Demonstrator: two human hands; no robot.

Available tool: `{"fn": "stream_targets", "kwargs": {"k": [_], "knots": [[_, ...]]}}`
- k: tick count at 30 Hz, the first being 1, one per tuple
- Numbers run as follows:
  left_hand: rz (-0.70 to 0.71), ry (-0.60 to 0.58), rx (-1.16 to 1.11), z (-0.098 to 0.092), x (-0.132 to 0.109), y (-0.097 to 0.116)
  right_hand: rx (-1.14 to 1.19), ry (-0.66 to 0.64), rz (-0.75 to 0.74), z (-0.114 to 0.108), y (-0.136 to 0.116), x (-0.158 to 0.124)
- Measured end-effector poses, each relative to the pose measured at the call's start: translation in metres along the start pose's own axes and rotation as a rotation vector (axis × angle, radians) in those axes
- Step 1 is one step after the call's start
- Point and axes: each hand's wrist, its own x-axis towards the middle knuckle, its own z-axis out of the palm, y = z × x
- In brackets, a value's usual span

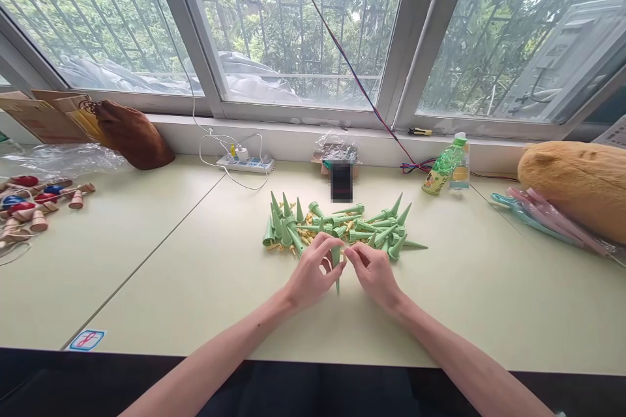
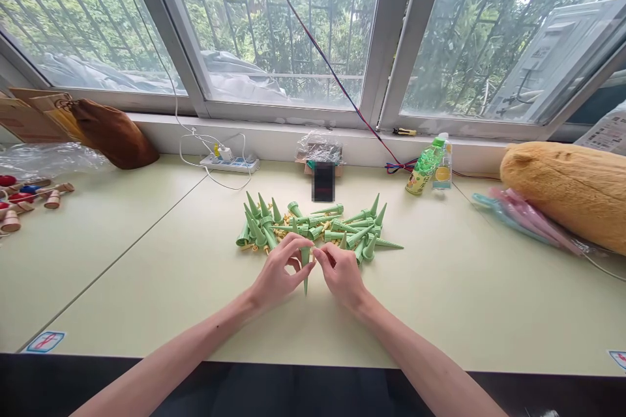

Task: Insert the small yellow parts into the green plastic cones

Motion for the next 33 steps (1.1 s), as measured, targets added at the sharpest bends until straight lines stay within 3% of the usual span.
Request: {"fn": "stream_targets", "kwargs": {"k": [8,33], "knots": [[-0.064,0.008,-0.011,-0.0026,0.0017,-0.0015,0.066,-0.022,0.006,-0.0008,-0.0014,-0.0011],[-0.014,-0.004,-0.004,0.0007,-0.0003,-0.0023,-0.008,-0.009,0.051,0.0008,0.0033,0.0009]]}}
